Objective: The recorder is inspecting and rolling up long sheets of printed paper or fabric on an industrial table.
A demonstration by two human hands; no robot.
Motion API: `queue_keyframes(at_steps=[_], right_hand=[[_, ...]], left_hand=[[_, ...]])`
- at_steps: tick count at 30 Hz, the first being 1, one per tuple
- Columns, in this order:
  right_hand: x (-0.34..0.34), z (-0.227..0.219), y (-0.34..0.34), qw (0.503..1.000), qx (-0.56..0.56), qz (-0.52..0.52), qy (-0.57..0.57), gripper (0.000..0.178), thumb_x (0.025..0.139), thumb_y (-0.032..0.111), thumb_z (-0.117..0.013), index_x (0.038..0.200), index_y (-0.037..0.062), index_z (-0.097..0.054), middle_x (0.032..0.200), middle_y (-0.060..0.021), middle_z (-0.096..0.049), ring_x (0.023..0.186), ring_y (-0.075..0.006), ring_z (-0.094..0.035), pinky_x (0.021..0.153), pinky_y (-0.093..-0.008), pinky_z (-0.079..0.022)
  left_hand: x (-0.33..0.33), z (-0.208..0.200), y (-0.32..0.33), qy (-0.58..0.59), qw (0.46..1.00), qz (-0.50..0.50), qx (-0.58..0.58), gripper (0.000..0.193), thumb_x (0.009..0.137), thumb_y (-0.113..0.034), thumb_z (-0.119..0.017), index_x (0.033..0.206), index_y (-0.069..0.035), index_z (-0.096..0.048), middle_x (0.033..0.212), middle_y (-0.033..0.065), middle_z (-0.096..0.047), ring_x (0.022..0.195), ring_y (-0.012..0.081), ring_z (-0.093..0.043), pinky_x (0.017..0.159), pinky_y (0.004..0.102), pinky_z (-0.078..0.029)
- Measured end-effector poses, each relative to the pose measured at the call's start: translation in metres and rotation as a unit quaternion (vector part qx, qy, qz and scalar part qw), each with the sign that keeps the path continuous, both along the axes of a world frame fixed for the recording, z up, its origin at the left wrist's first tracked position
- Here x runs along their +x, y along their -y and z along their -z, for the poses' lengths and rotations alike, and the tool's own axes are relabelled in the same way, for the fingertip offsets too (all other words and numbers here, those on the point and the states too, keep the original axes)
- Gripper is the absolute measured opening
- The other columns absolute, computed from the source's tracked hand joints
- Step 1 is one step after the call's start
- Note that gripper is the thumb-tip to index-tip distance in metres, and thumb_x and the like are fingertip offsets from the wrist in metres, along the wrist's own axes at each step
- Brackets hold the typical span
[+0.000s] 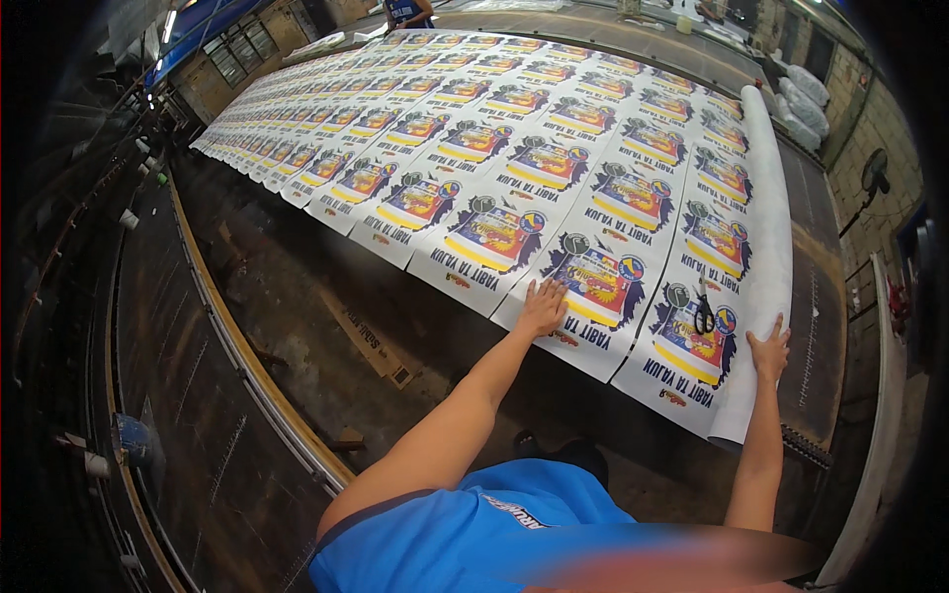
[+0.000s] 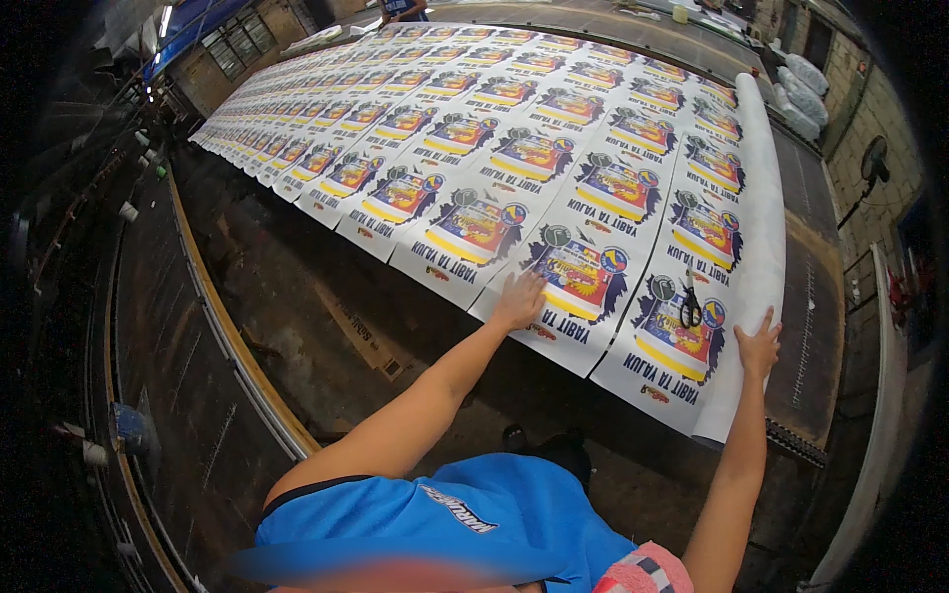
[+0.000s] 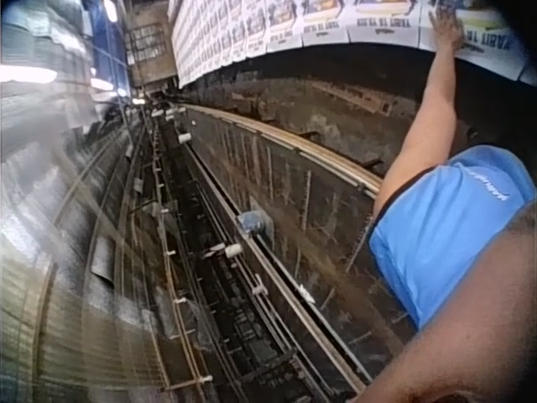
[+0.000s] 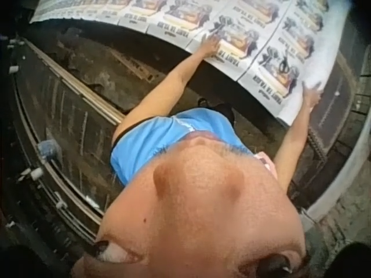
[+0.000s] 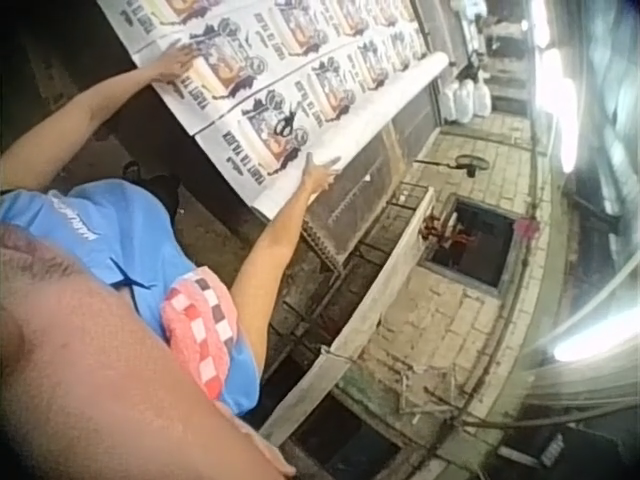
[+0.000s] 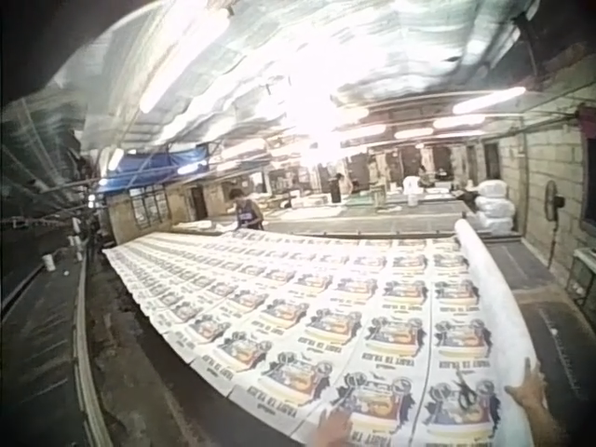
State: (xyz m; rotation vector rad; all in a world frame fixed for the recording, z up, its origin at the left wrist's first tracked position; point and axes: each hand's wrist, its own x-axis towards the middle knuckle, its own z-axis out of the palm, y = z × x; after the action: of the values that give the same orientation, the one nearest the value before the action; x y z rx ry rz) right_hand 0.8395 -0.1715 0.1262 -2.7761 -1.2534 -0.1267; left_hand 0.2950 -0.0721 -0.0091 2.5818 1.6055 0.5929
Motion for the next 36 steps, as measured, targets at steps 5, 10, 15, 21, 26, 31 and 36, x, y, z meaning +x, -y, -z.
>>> queue_keyframes(at_steps=[5,10,15,21,26,31,36], right_hand=[[-0.002,0.000,0.000,1.000,-0.006,0.000,0.000,0.104,0.079,0.058,-0.072,0.161,0.0361,-0.012,0.161,-0.0191,-0.028,0.131,-0.0474,-0.049,0.101,-0.0601,-0.046],[-0.002,0.001,-0.001,1.000,-0.021,0.015,0.008,0.103,0.079,0.059,-0.072,0.161,0.0369,-0.014,0.161,-0.0190,-0.028,0.130,-0.0472,-0.050,0.101,-0.0603,-0.046],[0.002,0.003,-0.001,1.000,-0.016,0.007,0.013,0.103,0.079,0.060,-0.071,0.161,0.0370,-0.014,0.161,-0.0194,-0.028,0.130,-0.0473,-0.050,0.101,-0.0605,-0.046],[0.003,0.005,-0.001,1.000,-0.012,0.002,0.007,0.103,0.079,0.061,-0.070,0.161,0.0373,-0.013,0.161,-0.0198,-0.028,0.130,-0.0479,-0.050,0.100,-0.0603,-0.046],[0.003,0.004,-0.001,1.000,-0.014,0.009,0.018,0.102,0.079,0.061,-0.070,0.161,0.0375,-0.013,0.161,-0.0200,-0.028,0.129,-0.0481,-0.050,0.100,-0.0605,-0.046],[0.003,0.004,0.000,1.000,-0.011,0.007,0.002,0.101,0.079,0.060,-0.071,0.160,0.0387,-0.014,0.161,-0.0195,-0.029,0.130,-0.0486,-0.050,0.101,-0.0603,-0.046],[0.002,0.004,-0.001,1.000,-0.002,0.003,0.004,0.103,0.079,0.058,-0.071,0.161,0.0366,-0.013,0.161,-0.0193,-0.029,0.130,-0.0482,-0.049,0.101,-0.0624,-0.045]], left_hand=[[-0.001,-0.005,-0.013,-0.074,0.984,0.005,-0.165,0.081,0.097,-0.065,-0.037,0.156,-0.009,-0.034,0.163,0.0123,-0.027,0.153,0.0314,-0.018,0.120,0.0602,-0.010],[0.000,-0.014,-0.025,-0.123,0.947,0.009,-0.295,0.113,0.081,-0.088,-0.041,0.161,-0.011,-0.021,0.169,0.0112,-0.012,0.156,0.0296,-0.004,0.122,0.0596,0.000],[-0.001,-0.011,-0.027,-0.121,0.950,0.023,-0.288,0.134,0.064,-0.095,-0.052,0.161,-0.012,-0.017,0.169,0.0117,-0.010,0.156,0.0304,-0.004,0.122,0.0601,0.000],[-0.004,-0.007,-0.026,-0.128,0.958,0.038,-0.256,0.142,0.056,-0.099,-0.054,0.161,-0.011,-0.018,0.169,0.0129,-0.011,0.156,0.0330,-0.006,0.120,0.0633,-0.002],[-0.004,-0.010,-0.025,-0.139,0.955,0.038,-0.260,0.143,0.055,-0.097,-0.058,0.161,-0.011,-0.018,0.168,0.0138,-0.012,0.156,0.0334,-0.007,0.120,0.0636,-0.002],[-0.004,-0.011,-0.024,-0.127,0.958,0.042,-0.255,0.142,0.055,-0.096,-0.060,0.161,-0.011,-0.019,0.168,0.0122,-0.012,0.156,0.0326,-0.006,0.120,0.0637,-0.002],[-0.004,-0.012,-0.024,-0.120,0.959,0.040,-0.252,0.141,0.055,-0.095,-0.061,0.161,-0.012,-0.019,0.169,0.0111,-0.012,0.156,0.0317,-0.006,0.120,0.0633,-0.001]])
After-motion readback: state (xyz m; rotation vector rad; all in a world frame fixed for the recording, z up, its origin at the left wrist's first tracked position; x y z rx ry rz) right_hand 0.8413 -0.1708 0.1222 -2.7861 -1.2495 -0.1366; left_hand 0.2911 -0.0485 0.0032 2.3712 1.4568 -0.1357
